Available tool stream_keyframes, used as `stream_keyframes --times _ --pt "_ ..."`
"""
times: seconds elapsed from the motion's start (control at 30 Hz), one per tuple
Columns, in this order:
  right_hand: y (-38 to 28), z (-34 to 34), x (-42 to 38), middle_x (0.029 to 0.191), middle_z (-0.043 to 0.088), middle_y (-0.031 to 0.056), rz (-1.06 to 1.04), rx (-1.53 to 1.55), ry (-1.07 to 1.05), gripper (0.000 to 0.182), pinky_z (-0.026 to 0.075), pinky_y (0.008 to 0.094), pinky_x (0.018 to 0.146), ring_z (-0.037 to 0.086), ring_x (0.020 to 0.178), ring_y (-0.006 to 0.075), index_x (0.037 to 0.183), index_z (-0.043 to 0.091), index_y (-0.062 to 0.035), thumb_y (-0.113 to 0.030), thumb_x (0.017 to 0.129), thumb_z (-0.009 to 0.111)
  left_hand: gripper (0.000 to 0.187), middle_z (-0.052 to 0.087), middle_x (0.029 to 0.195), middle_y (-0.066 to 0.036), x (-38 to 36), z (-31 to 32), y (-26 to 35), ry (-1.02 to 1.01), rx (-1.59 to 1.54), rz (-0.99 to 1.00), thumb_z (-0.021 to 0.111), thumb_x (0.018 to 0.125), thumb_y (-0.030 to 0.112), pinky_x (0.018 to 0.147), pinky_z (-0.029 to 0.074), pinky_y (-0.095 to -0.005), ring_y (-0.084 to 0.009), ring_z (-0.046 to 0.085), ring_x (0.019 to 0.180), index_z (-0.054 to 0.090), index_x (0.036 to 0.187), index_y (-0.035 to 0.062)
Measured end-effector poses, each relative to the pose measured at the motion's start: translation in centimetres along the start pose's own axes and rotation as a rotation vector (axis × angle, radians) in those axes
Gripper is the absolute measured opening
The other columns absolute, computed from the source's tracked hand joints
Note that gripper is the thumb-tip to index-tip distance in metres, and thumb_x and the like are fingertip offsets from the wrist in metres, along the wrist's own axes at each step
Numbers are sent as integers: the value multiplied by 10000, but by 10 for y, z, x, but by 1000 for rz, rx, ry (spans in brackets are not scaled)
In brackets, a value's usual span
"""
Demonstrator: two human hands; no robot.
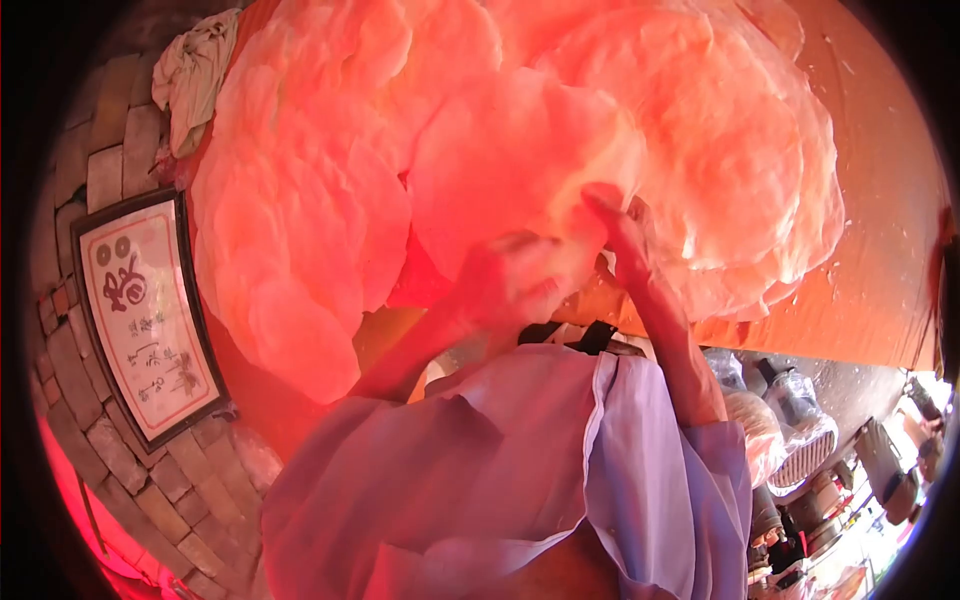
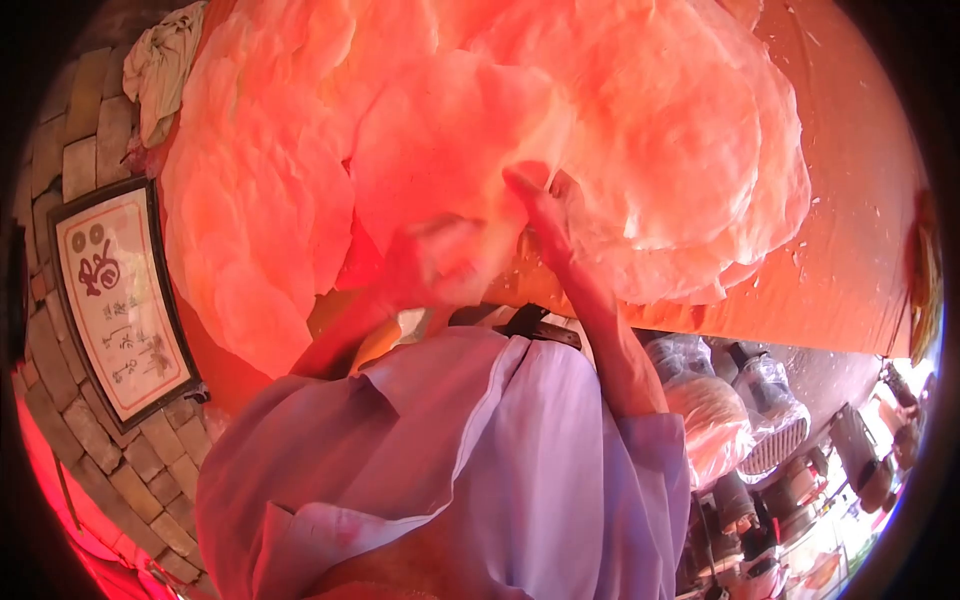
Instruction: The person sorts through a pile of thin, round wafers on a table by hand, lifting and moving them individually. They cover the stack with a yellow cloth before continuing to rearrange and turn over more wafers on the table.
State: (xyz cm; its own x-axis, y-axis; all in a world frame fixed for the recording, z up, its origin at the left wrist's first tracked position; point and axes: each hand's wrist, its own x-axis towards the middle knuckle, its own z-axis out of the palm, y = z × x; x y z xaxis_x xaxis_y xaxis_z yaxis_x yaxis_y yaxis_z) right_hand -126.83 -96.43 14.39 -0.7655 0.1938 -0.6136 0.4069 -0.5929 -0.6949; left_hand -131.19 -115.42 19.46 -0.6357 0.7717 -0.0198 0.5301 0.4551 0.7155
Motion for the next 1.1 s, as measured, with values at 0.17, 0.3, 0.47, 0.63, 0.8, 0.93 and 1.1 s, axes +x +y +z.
stream_keyframes --times 0.17,0.3,0.47,0.63,0.8,0.93,1.1 --pt "-32 -3 -13 932 696 80 -284 -238 -86 248 543 279 692 671 812 157 1136 628 30 30 909 528 375 665 1066 -186 30 -31 -103 401 103 -204 686 895 275 847 525 -392 -345 649 984 636 1153 8" --pt "-111 -50 -44 957 713 148 -435 -186 -59 320 569 306 710 697 791 196 1206 610 50 25 918 472 458 624 1142 -181 51 -42 -159 435 524 -60 738 821 223 898 502 -442 -365 597 1063 604 1205 13" --pt "-133 -178 -67 956 712 212 -450 -95 427 341 592 379 731 718 789 290 1225 585 91 -60 923 542 572 562 1267 -164 56 -34 -195 304 668 72 760 794 246 966 462 -456 -363 538 1165 556 1282 29" --pt "-48 -302 -54 785 691 98 -216 -106 634 285 550 283 561 661 615 179 1061 663 -2 -235 898 681 497 543 1292 -168 53 -50 -202 165 675 118 701 847 182 998 450 -438 -360 515 1206 544 1285 8" --pt "-41 -288 -86 713 667 56 -46 -189 799 362 493 242 509 624 560 133 1021 677 -59 -391 884 723 598 518 1314 -206 50 -70 -190 0 722 149 634 788 49 1025 439 -445 -384 495 1225 467 1359 -4" --pt "-17 -348 -92 717 654 50 -165 -181 1026 434 445 236 475 600 553 123 1020 666 -57 -460 870 725 659 516 1295 -218 58 -78 -184 -61 730 187 604 737 24 1009 449 -466 -406 485 1223 444 1376 9" --pt "-28 -283 -96 798 648 29 -438 -363 971 365 468 225 582 586 639 90 1028 663 -17 -368 929 685 371 601 1128 -180 68 -72 -201 178 817 -37 600 789 91 821 518 -470 -379 582 1060 582 1159 67"
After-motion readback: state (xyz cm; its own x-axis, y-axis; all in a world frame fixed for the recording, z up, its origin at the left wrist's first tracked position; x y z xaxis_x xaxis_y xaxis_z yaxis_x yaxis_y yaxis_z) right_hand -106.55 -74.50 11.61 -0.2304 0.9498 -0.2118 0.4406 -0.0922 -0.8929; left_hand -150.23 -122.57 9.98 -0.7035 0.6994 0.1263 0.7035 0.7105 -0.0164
